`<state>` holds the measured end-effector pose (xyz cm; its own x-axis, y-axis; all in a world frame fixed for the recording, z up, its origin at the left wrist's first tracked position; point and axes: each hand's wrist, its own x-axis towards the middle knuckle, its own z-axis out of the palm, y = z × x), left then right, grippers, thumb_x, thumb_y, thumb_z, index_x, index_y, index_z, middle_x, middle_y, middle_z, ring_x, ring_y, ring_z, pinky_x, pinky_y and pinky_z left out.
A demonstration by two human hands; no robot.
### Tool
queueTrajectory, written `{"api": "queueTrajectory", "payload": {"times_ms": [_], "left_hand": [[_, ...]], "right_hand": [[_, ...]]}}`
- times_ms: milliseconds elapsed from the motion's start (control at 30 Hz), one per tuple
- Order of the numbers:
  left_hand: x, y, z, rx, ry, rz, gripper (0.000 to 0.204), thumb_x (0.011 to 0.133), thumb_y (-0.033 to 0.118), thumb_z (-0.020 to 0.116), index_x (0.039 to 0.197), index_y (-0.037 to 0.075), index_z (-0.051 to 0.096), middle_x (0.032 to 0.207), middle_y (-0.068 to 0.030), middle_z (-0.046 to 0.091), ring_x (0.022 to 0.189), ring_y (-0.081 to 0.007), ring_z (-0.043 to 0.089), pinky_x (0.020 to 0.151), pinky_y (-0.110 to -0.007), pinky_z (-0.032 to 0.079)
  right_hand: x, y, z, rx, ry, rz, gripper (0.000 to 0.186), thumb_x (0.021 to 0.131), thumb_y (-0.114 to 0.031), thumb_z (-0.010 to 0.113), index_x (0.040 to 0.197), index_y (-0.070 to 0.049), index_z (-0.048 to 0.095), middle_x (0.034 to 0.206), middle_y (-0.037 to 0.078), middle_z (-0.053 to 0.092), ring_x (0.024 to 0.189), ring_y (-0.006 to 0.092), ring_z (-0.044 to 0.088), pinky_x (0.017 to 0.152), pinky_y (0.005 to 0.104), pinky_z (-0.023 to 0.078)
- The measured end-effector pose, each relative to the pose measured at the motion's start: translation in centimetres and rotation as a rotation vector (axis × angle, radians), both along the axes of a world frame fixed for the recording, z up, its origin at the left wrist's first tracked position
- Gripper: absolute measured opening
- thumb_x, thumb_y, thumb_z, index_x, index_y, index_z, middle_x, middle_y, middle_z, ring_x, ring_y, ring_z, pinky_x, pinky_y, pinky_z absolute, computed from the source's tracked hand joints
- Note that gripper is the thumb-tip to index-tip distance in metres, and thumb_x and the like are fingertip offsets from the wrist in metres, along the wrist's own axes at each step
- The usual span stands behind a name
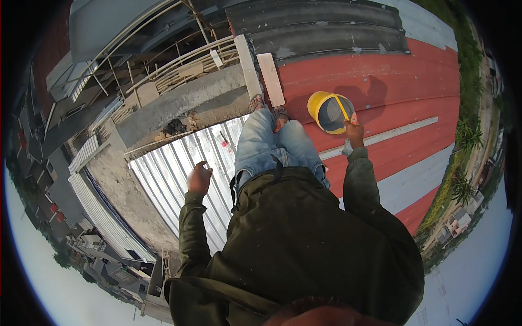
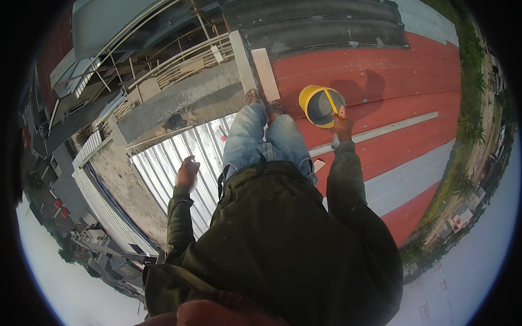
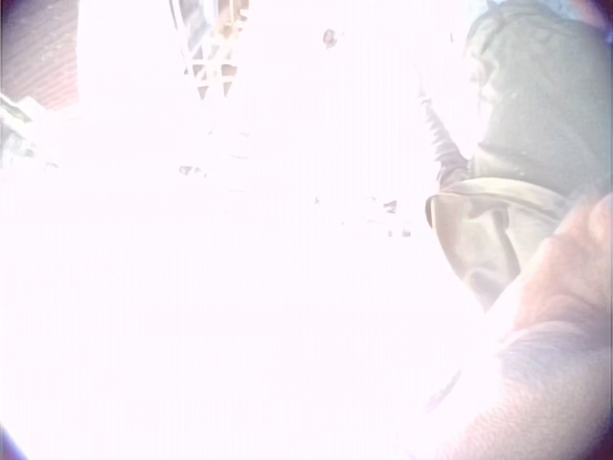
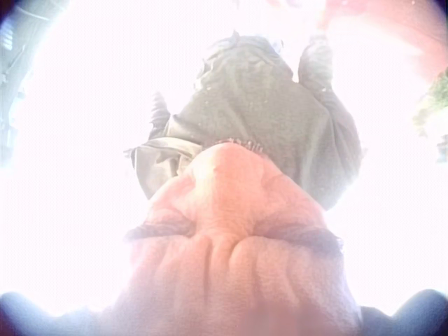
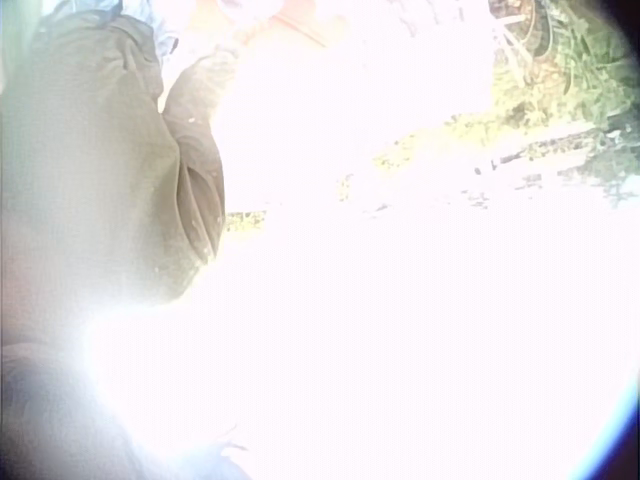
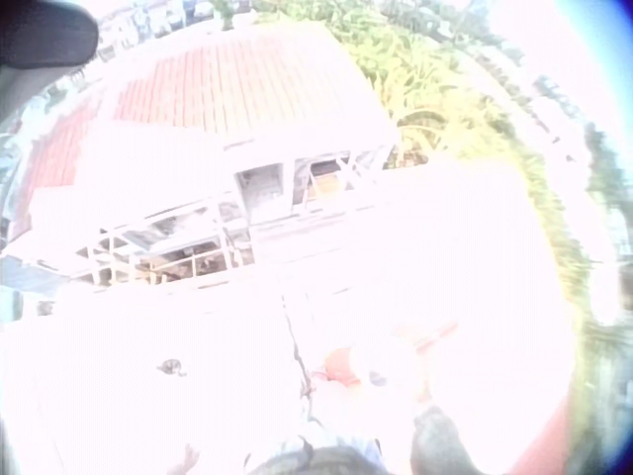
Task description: The person applies a liquid compound and tape to seal roof joints. The person dips a brush into a bucket, paints a substance onto a seam, applies strips of white tape over the joint, and brushes more compound over the tape to secure it.
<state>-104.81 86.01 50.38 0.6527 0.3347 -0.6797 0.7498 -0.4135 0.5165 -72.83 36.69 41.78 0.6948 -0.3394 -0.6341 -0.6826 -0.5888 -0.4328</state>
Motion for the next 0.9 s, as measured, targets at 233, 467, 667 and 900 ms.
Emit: {"api": "queueTrajectory", "payload": {"times_ms": [233,467,667,900], "left_hand": [[4.2,2.8,0.3,0.036,-0.027,-0.127,0.04,0.089,0.026,0.06,0.121,0.002,0.053,0.104,-0.0218,0.062,0.093,-0.0341,0.062,0.081,-0.04,0.049],[5.8,2.0,0.2,0.019,0.065,-0.173,0.042,0.089,0.03,0.06,0.12,0.003,0.053,0.104,-0.0219,0.062,0.094,-0.0347,0.063,0.081,-0.041,0.05],[6.8,3.0,0.1,0.053,0.056,-0.256,0.043,0.09,0.032,0.059,0.122,0.004,0.051,0.106,-0.0223,0.062,0.097,-0.0346,0.063,0.084,-0.041,0.049],[9.0,3.2,0.9,0.096,0.039,-0.316,0.042,0.091,0.031,0.058,0.123,0.005,0.051,0.109,-0.0214,0.062,0.097,-0.0348,0.064,0.084,-0.041,0.05]], "right_hand": [[-1.1,-1.4,0.8,-0.07,0.013,-0.02,0.023,0.08,-0.021,0.07,0.078,0.001,0.063,0.07,0.006,0.062,0.065,0.0151,0.056,0.063,0.0329,0.043],[-1.8,-1.4,0.6,-0.047,0.024,-0.088,0.028,0.079,-0.026,0.071,0.075,0.0,0.063,0.07,0.007,0.062,0.064,0.0168,0.057,0.062,0.034,0.043],[-2.3,-2.0,-0.1,-0.062,-0.024,-0.075,0.027,0.078,-0.024,0.071,0.077,0.001,0.063,0.068,0.009,0.062,0.064,0.0207,0.06,0.062,0.0368,0.045],[-1.1,-3.6,-0.6,0.016,-0.095,-0.049,0.027,0.079,-0.025,0.07,0.079,0.002,0.062,0.066,0.009,0.06,0.062,0.0206,0.058,0.061,0.0369,0.044]]}}
